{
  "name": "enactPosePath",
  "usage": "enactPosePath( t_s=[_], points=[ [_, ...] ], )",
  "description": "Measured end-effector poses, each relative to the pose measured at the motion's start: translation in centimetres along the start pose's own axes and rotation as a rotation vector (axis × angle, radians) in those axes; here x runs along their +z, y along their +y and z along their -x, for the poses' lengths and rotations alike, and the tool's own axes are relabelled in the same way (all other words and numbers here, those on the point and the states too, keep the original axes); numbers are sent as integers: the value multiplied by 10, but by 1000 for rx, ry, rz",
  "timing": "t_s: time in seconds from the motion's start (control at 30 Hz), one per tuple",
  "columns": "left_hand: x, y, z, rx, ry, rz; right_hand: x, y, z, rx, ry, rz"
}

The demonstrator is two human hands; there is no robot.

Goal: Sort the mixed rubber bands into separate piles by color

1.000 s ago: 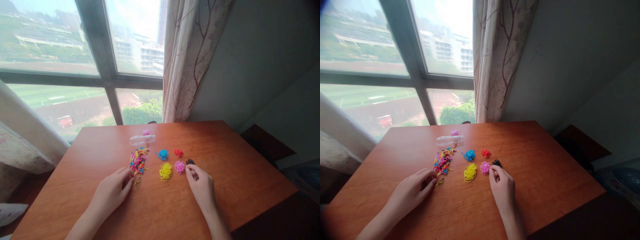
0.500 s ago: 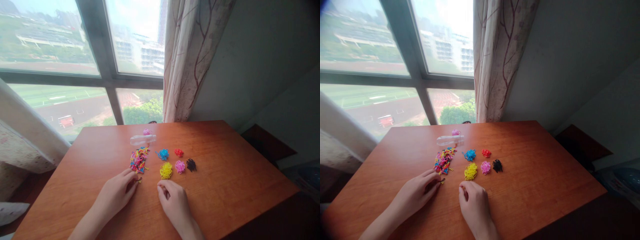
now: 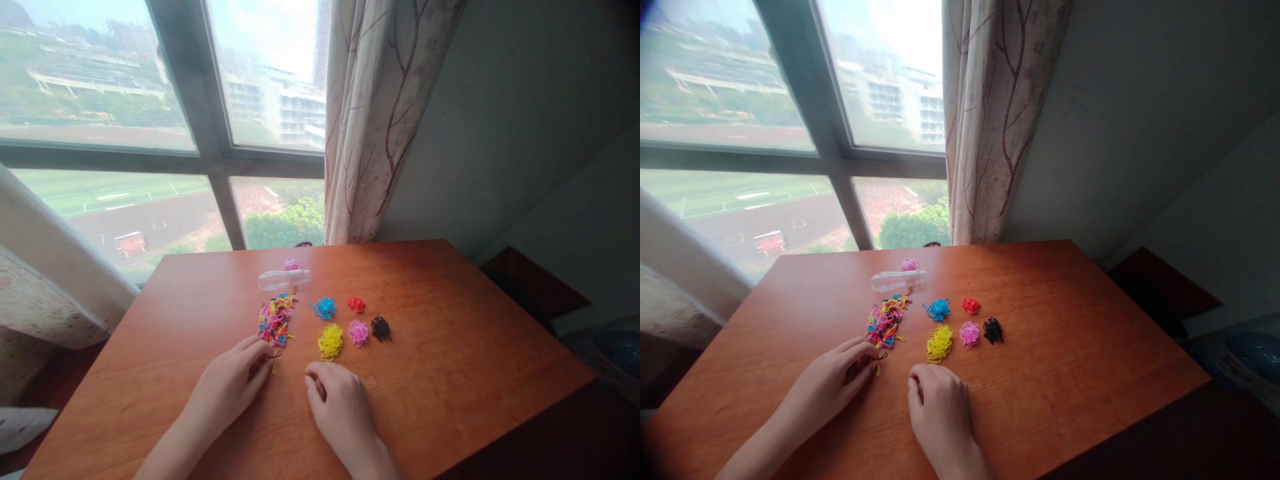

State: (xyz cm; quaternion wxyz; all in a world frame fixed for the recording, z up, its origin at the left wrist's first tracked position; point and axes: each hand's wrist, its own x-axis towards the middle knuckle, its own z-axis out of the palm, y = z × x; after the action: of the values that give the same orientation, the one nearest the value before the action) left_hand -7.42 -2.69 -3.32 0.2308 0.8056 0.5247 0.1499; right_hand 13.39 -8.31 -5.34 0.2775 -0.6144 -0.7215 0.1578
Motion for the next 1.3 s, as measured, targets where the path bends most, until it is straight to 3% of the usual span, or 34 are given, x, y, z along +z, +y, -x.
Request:
enactPosePath(
  t_s=[0.27,0.5,0.67,0.83,1.0,1.3],
  points=[
    [-2,-2,-1,-24,20,8,19,-32,-15,-36,-103,65],
    [-3,-3,0,-32,5,7,33,-41,-25,-18,-97,140],
    [-4,-2,1,-51,13,-12,23,-27,-23,-10,0,135],
    [-4,0,1,-42,22,6,-4,6,-24,43,169,111],
    [-2,0,0,-29,-3,0,-18,34,-25,76,226,172],
    [0,8,-7,26,5,149,-16,29,1,39,209,-18]
  ],
)
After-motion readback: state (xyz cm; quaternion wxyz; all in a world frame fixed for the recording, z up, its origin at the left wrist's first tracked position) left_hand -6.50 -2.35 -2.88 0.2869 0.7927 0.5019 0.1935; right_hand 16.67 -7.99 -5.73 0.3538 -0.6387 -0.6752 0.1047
